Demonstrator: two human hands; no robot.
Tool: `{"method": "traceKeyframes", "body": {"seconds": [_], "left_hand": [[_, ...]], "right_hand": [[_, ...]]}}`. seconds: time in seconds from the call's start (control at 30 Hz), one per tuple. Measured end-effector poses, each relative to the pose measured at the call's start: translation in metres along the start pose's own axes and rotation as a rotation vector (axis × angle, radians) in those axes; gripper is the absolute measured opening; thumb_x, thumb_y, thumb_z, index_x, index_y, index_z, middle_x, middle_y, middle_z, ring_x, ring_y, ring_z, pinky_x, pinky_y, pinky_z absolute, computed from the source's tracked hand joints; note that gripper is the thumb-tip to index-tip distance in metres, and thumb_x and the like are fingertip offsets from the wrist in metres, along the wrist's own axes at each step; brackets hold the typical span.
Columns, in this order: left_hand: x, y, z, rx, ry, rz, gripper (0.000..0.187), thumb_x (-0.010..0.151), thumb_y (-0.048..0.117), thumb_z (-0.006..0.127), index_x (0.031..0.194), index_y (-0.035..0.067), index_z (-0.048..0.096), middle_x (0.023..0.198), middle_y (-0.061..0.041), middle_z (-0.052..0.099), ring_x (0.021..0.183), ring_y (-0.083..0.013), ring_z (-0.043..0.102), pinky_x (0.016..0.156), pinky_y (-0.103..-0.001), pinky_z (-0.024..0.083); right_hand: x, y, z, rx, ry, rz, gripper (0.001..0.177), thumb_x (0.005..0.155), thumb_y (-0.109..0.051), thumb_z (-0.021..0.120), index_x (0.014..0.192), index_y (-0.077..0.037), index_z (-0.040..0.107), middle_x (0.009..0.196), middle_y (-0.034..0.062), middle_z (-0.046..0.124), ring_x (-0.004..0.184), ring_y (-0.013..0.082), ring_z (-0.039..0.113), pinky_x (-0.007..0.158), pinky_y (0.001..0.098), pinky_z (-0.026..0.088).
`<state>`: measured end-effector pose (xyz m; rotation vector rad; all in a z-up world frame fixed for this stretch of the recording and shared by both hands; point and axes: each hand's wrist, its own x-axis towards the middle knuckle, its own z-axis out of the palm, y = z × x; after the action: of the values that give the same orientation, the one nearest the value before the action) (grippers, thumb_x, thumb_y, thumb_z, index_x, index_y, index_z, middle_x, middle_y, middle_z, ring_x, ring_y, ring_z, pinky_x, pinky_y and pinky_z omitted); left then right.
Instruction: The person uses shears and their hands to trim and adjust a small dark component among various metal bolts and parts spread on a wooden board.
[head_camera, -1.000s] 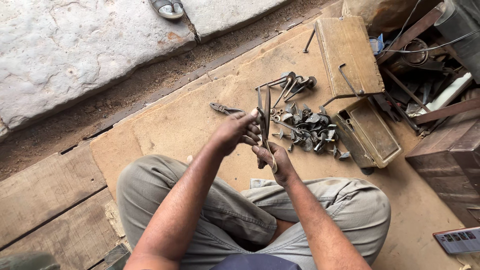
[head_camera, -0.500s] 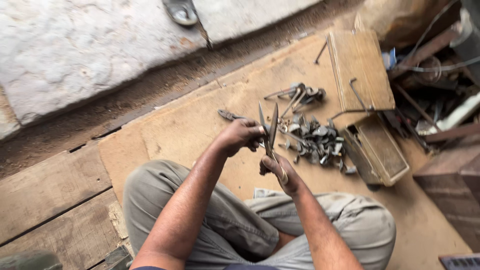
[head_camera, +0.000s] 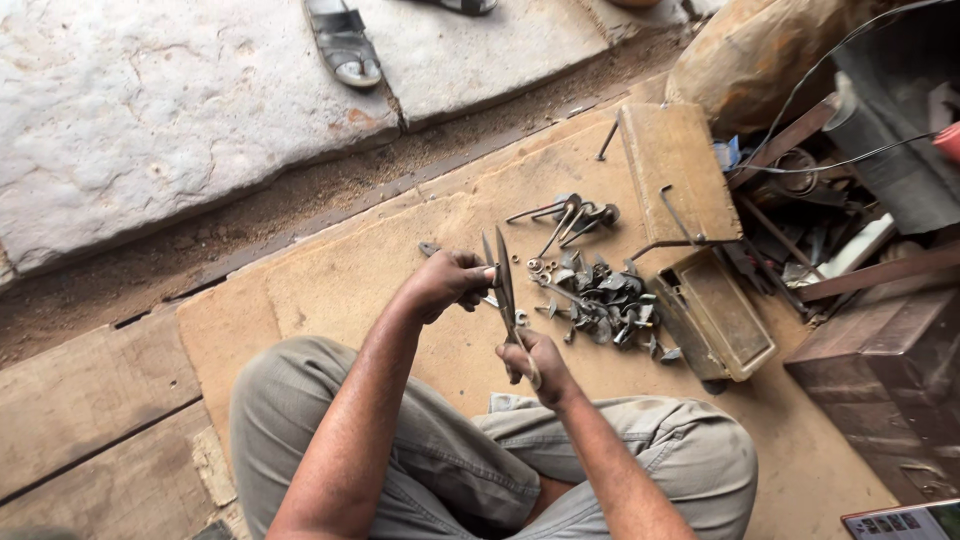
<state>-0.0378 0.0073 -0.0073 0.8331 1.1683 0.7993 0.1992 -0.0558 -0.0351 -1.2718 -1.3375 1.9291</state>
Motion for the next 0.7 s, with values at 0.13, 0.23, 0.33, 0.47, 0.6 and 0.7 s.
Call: {"method": "traceKeyframes", "body": {"seconds": [0.13, 0.23, 0.33, 0.47, 0.6, 0.7], "left_hand": [[0.005, -0.008, 0.006, 0.005, 0.066, 0.056, 0.030, 0.095, 0.031, 0.075, 0.092, 0.001, 0.072, 0.073, -0.005, 0.066, 0.060, -0.0128, 0.060, 0.056, -0.030, 0.054], [0.004, -0.009, 0.023, -0.157, 0.116, 0.001, 0.031, 0.097, 0.032, 0.072, 0.095, 0.002, 0.069, 0.074, -0.004, 0.064, 0.061, -0.0127, 0.061, 0.055, -0.030, 0.055], [-0.004, -0.006, 0.040, -0.200, 0.121, -0.055, 0.028, 0.100, 0.031, 0.067, 0.099, 0.003, 0.064, 0.076, -0.004, 0.063, 0.064, -0.0129, 0.063, 0.057, -0.032, 0.057], [-0.006, 0.002, 0.047, -0.126, 0.142, 0.016, 0.024, 0.102, 0.028, 0.059, 0.100, 0.004, 0.064, 0.079, -0.005, 0.068, 0.067, -0.0123, 0.066, 0.059, -0.030, 0.059], [-0.005, 0.005, 0.041, -0.041, 0.116, 0.056, 0.027, 0.103, 0.029, 0.059, 0.099, 0.004, 0.067, 0.076, -0.005, 0.067, 0.064, -0.0112, 0.060, 0.057, -0.028, 0.054], [-0.004, 0.010, 0.034, 0.054, 0.054, 0.034, 0.028, 0.103, 0.029, 0.061, 0.096, 0.003, 0.070, 0.073, -0.004, 0.066, 0.062, -0.0100, 0.057, 0.055, -0.027, 0.052]], "right_hand": [[-0.001, 0.010, 0.003, -0.011, 0.016, 0.001, 0.029, 0.088, -0.030, 0.077, 0.082, -0.006, 0.061, 0.065, 0.0012, 0.058, 0.057, 0.0111, 0.054, 0.055, 0.0280, 0.045], [0.003, 0.005, 0.006, 0.008, 0.075, -0.033, 0.030, 0.091, -0.031, 0.077, 0.083, -0.006, 0.062, 0.066, 0.0018, 0.059, 0.059, 0.0113, 0.056, 0.058, 0.0275, 0.046], [0.001, -0.002, 0.005, 0.022, 0.107, -0.035, 0.032, 0.092, -0.035, 0.076, 0.085, -0.006, 0.063, 0.067, 0.0015, 0.058, 0.061, 0.0114, 0.056, 0.059, 0.0274, 0.046], [0.001, -0.007, 0.008, 0.006, 0.086, -0.010, 0.038, 0.089, -0.042, 0.077, 0.088, -0.007, 0.062, 0.070, 0.0025, 0.059, 0.065, 0.0125, 0.059, 0.062, 0.0276, 0.049], [0.000, -0.011, 0.009, 0.046, 0.023, -0.023, 0.049, 0.087, -0.053, 0.075, 0.091, -0.006, 0.063, 0.076, 0.0044, 0.062, 0.072, 0.0147, 0.063, 0.069, 0.0300, 0.053], [0.000, -0.017, 0.003, 0.058, -0.061, -0.052, 0.056, 0.088, -0.060, 0.071, 0.093, -0.004, 0.064, 0.080, 0.0056, 0.064, 0.077, 0.0162, 0.063, 0.073, 0.0316, 0.050]]}}
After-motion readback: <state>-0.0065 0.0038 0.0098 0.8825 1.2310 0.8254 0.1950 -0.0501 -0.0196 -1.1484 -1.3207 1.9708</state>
